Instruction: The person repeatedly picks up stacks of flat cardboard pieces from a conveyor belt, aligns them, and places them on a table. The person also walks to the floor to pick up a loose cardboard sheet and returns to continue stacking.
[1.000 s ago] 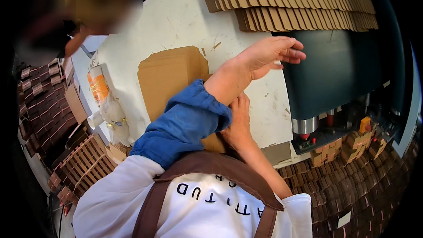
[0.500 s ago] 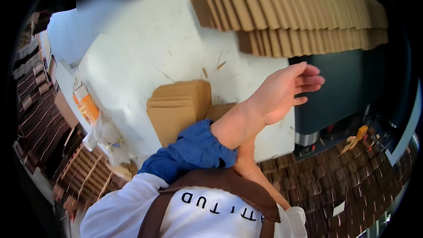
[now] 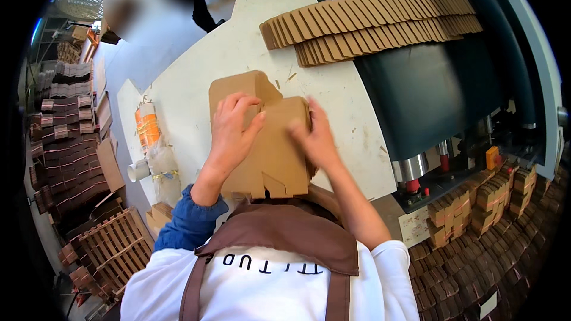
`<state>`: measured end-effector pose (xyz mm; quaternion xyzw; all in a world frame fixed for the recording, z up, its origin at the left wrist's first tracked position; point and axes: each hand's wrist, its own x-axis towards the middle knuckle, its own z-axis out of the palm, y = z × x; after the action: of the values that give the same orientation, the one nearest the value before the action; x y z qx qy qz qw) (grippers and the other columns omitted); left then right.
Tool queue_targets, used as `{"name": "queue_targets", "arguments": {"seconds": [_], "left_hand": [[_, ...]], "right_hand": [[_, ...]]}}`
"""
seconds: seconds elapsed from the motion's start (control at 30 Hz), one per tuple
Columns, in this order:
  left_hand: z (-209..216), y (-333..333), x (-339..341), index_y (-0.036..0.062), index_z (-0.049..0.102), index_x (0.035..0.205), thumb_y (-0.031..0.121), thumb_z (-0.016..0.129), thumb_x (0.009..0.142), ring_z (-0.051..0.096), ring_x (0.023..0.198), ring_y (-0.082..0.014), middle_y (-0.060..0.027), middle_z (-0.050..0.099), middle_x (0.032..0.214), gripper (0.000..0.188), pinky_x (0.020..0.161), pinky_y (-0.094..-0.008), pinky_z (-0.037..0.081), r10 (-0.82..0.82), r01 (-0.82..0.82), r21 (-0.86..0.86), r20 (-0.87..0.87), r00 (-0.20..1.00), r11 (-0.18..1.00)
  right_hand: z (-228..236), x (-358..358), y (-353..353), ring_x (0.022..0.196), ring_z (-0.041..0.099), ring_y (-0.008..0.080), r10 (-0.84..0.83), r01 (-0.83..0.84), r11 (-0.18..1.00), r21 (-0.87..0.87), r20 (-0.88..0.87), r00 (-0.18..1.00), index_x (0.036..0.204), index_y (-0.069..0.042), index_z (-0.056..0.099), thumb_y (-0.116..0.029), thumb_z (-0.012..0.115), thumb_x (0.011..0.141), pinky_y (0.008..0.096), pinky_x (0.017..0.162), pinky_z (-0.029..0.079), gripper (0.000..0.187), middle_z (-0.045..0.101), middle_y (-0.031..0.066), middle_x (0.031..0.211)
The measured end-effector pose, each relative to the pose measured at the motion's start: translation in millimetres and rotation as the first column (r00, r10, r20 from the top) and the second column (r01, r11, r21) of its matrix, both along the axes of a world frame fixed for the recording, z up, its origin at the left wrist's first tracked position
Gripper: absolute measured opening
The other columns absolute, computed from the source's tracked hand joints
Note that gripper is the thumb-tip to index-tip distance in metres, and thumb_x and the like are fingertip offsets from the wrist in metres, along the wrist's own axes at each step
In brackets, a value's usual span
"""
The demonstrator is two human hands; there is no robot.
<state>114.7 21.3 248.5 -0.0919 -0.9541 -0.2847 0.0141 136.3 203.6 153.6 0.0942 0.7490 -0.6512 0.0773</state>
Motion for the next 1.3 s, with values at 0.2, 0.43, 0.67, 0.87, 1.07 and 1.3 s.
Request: {"name": "queue_targets", "arguments": {"seconds": [0.2, 0.43, 0.67, 0.87, 1.07, 1.3], "left_hand": [[-38.2, -11.4, 39.6, 0.0101, 0.057, 0.108, 0.025, 0.066, 0.08, 0.043, 0.112, -0.0291, -0.0086, 0.05, 0.117, 0.033, 0.094, -0.0428, 0.033, 0.176, -0.182, -0.123, -0.063, 0.982, 0.975], [-49.2, -43.9, 53.0, 0.0084, 0.057, 0.11, 0.024, 0.064, 0.08, 0.042, 0.113, -0.0304, -0.0107, 0.049, 0.118, 0.035, 0.096, -0.0422, 0.032, 0.192, -0.186, 0.07, -0.077, 0.978, 0.98], [-69.8, -150.4, 66.5, 0.0056, 0.052, 0.117, 0.019, 0.056, 0.086, 0.044, 0.112, -0.0342, -0.0145, 0.049, 0.122, 0.034, 0.098, -0.0417, 0.035, 0.244, -0.182, 0.361, -0.133, 0.961, 0.915], [-156.6, -309.0, 110.7, 0.0037, 0.047, 0.127, 0.025, 0.045, 0.095, 0.054, 0.105, -0.0308, -0.0158, 0.054, 0.118, 0.038, 0.093, -0.0386, 0.042, 0.141, -0.258, 0.299, 0.362, 0.921, 0.919], [-129.9, -337.2, 116.5, 0.0041, 0.036, 0.137, 0.05, 0.048, 0.092, 0.051, 0.112, -0.0234, -0.0145, 0.048, 0.131, 0.066, 0.092, -0.0371, 0.044, -0.138, -0.528, 0.66, 0.684, 0.717, 0.534], [-128.5, -332.6, 84.2, 0.0013, 0.008, 0.145, 0.049, 0.066, 0.079, 0.033, 0.132, -0.0296, -0.0204, 0.026, 0.145, 0.1, 0.106, -0.0405, 0.032, -0.3, -0.382, 0.733, 0.612, 0.732, 0.564]], "right_hand": [[-129.0, 39.4, 42.3, 0.077, 0.06, 0.0202, 0.017, 0.006, 0.999, -0.043, 0.522, 0.853, 0.106, 0.008, 0.059, -0.046, 0.049, 0.091, 0.0309, 0.07, 0.047, 0.056, 0.064, 0.0147, 0.08], [-97.7, 43.1, 24.3, 0.084, 0.062, 0.0239, 0.069, 0.028, 0.988, -0.149, 0.609, 0.79, 0.113, 0.008, 0.058, -0.057, 0.047, 0.088, 0.0328, 0.071, 0.047, 0.071, 0.065, 0.0167, 0.098], [-24.1, 45.2, -32.6, 0.07, 0.048, 0.0053, -0.007, 0.059, 0.992, -0.109, 0.424, 0.906, 0.084, -0.002, 0.057, -0.036, 0.057, 0.09, 0.022, 0.065, 0.041, 0.035, 0.054, -0.0014, 0.076], [11.5, 38.5, -135.8, 0.098, 0.053, 0.0166, 0.275, -0.3, 0.952, 0.065, 0.257, 0.927, 0.121, -0.001, 0.05, -0.047, 0.059, 0.086, 0.0296, 0.082, 0.044, 0.058, 0.056, 0.0105, 0.113], [-6.7, 55.2, -172.4, 0.132, 0.034, 0.0283, 0.371, -0.389, 0.921, -0.025, 0.36, 0.856, 0.143, -0.008, 0.029, -0.067, 0.042, 0.086, 0.0406, 0.104, 0.031, 0.083, 0.035, 0.0175, 0.143], [-19.6, 30.7, -182.9, 0.117, 0.048, 0.0234, 0.173, -0.186, 0.981, -0.06, 0.708, 0.684, 0.139, 0.0, 0.034, -0.061, 0.025, 0.094, 0.0319, 0.095, 0.039, 0.075, 0.05, 0.0155, 0.129]]}}
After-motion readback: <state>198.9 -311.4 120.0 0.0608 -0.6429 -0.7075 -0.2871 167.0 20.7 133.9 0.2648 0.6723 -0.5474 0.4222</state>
